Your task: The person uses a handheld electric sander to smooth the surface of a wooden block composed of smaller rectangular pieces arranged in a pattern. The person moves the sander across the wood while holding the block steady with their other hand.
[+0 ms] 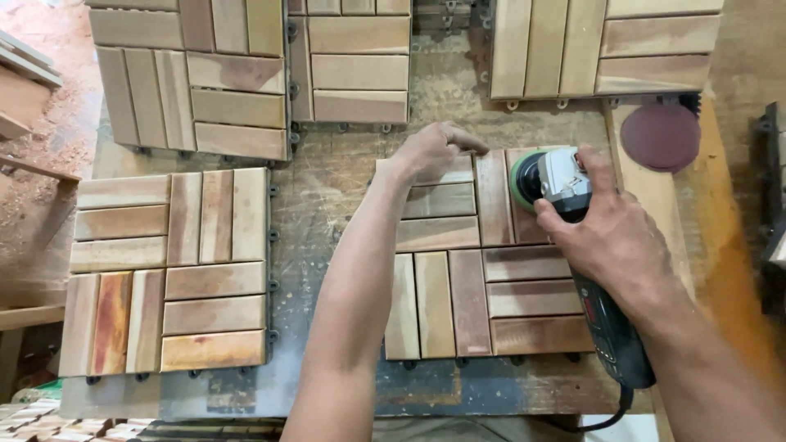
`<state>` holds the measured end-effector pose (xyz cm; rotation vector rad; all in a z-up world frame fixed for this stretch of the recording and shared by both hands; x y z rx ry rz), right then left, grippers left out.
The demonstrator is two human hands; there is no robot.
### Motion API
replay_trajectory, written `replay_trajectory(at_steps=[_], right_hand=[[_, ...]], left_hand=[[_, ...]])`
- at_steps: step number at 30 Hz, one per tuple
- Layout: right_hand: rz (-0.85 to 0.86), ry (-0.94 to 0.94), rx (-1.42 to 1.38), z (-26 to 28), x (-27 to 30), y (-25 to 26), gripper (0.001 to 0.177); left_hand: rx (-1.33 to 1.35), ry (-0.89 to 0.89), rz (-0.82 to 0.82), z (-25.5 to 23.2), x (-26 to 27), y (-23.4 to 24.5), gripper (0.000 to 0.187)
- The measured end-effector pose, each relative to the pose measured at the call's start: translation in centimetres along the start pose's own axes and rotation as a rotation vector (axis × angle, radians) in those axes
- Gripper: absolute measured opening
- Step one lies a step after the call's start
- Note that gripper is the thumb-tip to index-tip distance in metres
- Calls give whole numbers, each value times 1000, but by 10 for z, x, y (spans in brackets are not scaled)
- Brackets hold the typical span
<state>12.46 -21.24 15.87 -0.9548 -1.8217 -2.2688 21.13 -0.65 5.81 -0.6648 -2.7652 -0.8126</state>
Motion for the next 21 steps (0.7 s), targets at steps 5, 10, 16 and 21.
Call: replay_trajectory(at_steps=[5,10,16,21], right_hand=[[-34,48,-7,-2,0,-6,81],[-22,29,-33,-2,2,-1,81],[10,-1,-15,1,7,0,80],[-28,38,-33,8,-2,-4,81]], left_hand=[[-109,-292,-135,19,-10,-4,29],[-233,-472,-241,26,-3,-11,25],[-347,-476,-243,29,-1,-19,28],[-554,-663,-415,46,-9,-32,20]])
Point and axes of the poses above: each hand's wrist, its own x-axis away from the middle knuckle, its own y-axis out of the back of the hand, z = x × y, the point moved 4 cm from there along -x, towards the middle knuckle, and after that the axes turned 9 degrees about -y, right-handed, at the moved point
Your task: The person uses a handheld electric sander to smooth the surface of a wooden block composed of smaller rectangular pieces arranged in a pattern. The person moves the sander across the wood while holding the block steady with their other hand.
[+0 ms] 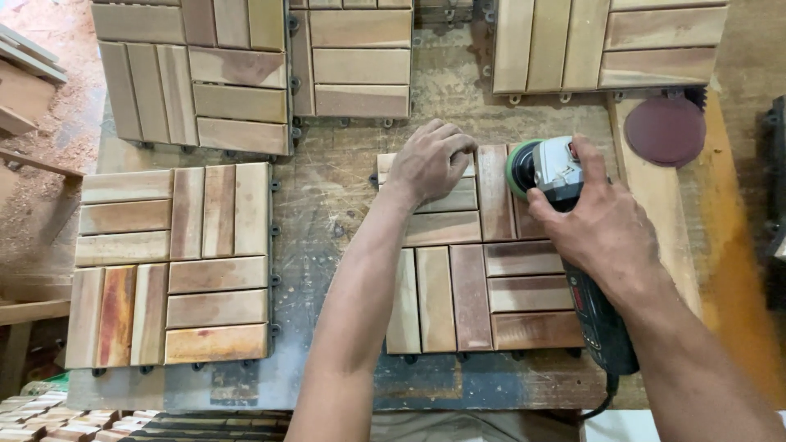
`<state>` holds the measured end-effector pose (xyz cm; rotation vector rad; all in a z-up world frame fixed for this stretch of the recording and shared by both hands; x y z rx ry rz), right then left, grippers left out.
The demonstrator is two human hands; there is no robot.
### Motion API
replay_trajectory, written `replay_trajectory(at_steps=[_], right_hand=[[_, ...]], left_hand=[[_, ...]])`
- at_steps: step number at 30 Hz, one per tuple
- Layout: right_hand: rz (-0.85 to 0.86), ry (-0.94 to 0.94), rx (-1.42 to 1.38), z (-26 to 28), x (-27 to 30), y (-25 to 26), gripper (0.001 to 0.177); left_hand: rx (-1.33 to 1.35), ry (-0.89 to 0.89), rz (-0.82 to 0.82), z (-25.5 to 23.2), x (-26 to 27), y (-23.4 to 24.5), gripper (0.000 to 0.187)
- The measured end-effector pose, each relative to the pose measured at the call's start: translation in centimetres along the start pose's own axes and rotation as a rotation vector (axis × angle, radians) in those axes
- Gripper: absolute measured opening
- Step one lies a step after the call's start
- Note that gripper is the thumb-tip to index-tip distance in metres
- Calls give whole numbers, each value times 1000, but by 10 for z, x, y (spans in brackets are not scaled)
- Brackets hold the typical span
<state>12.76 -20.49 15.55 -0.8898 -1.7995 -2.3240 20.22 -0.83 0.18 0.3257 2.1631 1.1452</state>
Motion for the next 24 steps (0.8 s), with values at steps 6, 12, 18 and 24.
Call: replay_trajectory(at_steps=[6,12,18,24], right_hand=[[2,-5,11,5,0,0,84],[-36,7,1,-6,-11,0,82],[16,19,20,2,-4,0,79],[-9,33,12,0,-9,-3,82]], left_hand=[[-57,66,0,4,2,-1,29],[444,491,118,-5,-12,40,44],[347,557,293,2,-27,34,37],[393,769,268,11,-27,26,28]])
Point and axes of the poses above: each hand's wrist, its own x-axis away from the middle knuckle, its own y-axis out of the back of the hand, z = x × y, the point moved 4 cm from there along -x, towards the middle knuckle, and after that the axes turned 9 degrees about -y, right-handed, at the moved point
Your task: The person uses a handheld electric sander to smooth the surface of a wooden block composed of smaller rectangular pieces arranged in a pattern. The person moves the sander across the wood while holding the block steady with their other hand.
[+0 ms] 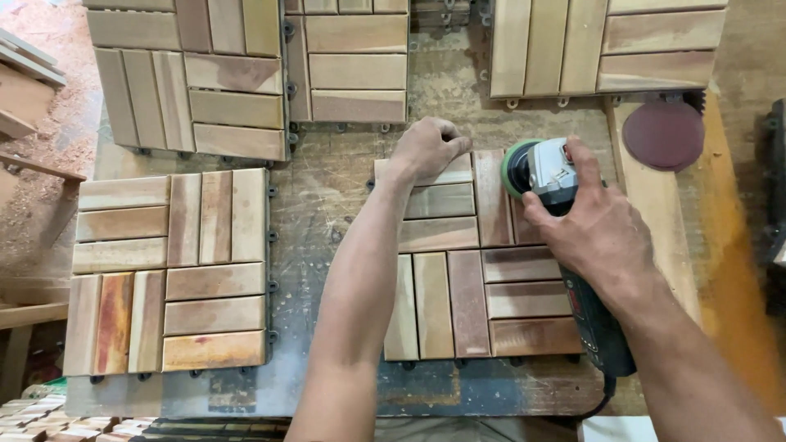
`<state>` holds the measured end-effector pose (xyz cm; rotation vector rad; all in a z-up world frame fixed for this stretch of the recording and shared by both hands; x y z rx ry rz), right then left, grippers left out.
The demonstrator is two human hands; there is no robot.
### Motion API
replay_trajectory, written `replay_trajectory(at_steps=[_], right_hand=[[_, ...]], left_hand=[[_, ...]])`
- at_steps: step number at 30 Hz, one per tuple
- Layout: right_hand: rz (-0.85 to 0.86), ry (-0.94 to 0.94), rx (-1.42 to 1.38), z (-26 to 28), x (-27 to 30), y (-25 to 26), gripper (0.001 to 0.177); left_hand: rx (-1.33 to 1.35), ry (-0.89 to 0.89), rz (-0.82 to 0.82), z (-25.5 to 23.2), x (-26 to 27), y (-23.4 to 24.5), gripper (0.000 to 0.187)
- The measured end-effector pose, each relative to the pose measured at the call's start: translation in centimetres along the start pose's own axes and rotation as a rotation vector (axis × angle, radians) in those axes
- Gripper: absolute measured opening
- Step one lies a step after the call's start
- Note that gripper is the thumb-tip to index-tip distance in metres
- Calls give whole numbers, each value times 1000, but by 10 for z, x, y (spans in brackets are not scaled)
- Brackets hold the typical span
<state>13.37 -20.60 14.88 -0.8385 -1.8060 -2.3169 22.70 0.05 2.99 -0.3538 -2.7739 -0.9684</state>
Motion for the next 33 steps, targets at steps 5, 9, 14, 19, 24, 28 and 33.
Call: replay_trajectory(at_steps=[5,9,14,19,24,28,33], right_hand=[[-40,11,-22,-8,-6,1,82],[-13,-32,-10,-4,-3,3,82],[-28,17,-2,0,1,-4,82],[-24,12,7,-3,6,-5,83],[-33,-58,-35,-11,7,3,80],[-6,-137,-46,-6,11,17,79],[43,28,58,5,8,0,79]], left_hand=[[245,68,-351,17,-3,2,27],[545,-236,-226,8,2,5,79],[-130,-349,-130,1,19,-5,32],[-137,-69,-85,-24,18,-9,25],[-403,103,-417,14,-26,-64,49],[-368,-208,-455,9,22,-64,36],[-635,-82,-216,29,124,-47,69]])
Point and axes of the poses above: each hand's wrist, its own x-axis away from the middle knuckle, its own y-axis out of the back of the hand, z = x × y, the point moved 4 cm from there along -x, towards the middle knuckle, and after that the axes turned 9 degrees about -y, right-handed, at the moved point
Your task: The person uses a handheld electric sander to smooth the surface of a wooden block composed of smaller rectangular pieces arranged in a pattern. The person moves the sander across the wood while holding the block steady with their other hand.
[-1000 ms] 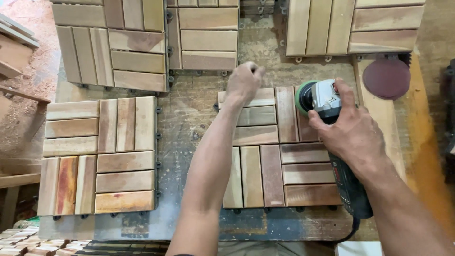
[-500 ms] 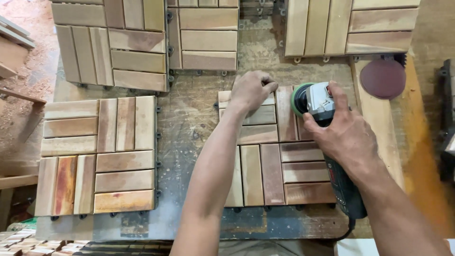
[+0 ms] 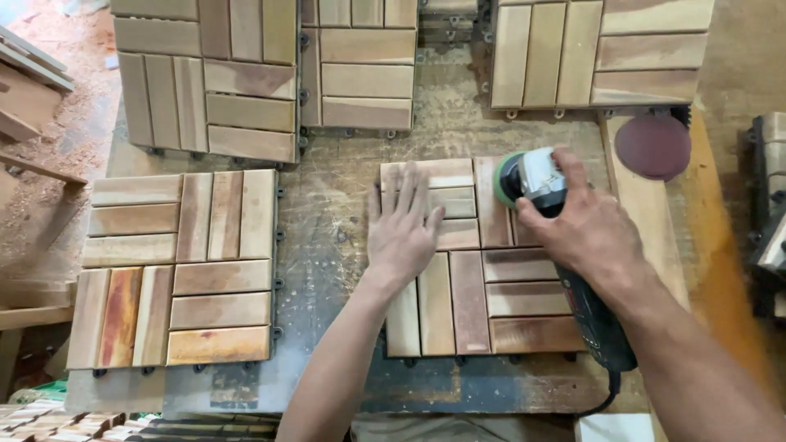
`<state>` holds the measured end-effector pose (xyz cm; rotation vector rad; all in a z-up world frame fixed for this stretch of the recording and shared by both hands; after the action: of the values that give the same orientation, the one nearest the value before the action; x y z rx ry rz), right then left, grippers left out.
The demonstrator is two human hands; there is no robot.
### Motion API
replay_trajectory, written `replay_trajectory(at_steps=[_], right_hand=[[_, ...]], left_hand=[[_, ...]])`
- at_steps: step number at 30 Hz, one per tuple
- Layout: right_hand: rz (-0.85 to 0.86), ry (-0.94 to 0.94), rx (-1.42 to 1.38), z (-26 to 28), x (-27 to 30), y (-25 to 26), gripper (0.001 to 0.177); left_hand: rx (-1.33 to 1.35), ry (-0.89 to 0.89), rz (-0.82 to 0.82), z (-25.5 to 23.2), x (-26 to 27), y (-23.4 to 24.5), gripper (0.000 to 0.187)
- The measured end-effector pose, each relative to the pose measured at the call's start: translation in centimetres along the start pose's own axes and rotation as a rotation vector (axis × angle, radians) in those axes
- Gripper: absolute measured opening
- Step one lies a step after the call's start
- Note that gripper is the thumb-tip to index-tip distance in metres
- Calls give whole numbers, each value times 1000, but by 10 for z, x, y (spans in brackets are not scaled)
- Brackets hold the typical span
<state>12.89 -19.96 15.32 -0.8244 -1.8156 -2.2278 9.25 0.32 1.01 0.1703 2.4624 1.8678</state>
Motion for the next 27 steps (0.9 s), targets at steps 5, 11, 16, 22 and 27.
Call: replay_trajectory(at_steps=[5,11,16,22,27], right_hand=[[-110,88,-65,8,-23,-19,79],[-95,77,-82,24,-14,-17,82],[-128,79,-121,31,-16,-13,78],[-114,101,-101,27,-17,-13,78],[-128,134,-97,19,-25,-13,78]], left_hand=[[159,166,-118,-8,47,3,80],[157,161,-270,-7,50,-6,87],[199,139,-301,-5,52,-7,87],[197,148,-339,-5,53,-11,86],[230,142,-356,-3,50,-9,85]])
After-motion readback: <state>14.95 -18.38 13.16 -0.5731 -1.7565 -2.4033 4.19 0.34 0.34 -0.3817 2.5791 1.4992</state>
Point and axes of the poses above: each hand's wrist, its own x-axis away from the middle knuckle, its own y-axis out of the back of the hand, z = x × y, the point moved 4 cm from there along -x, towards the middle knuckle, and after that the axes turned 9 degrees about -y, right-handed, at the moved point
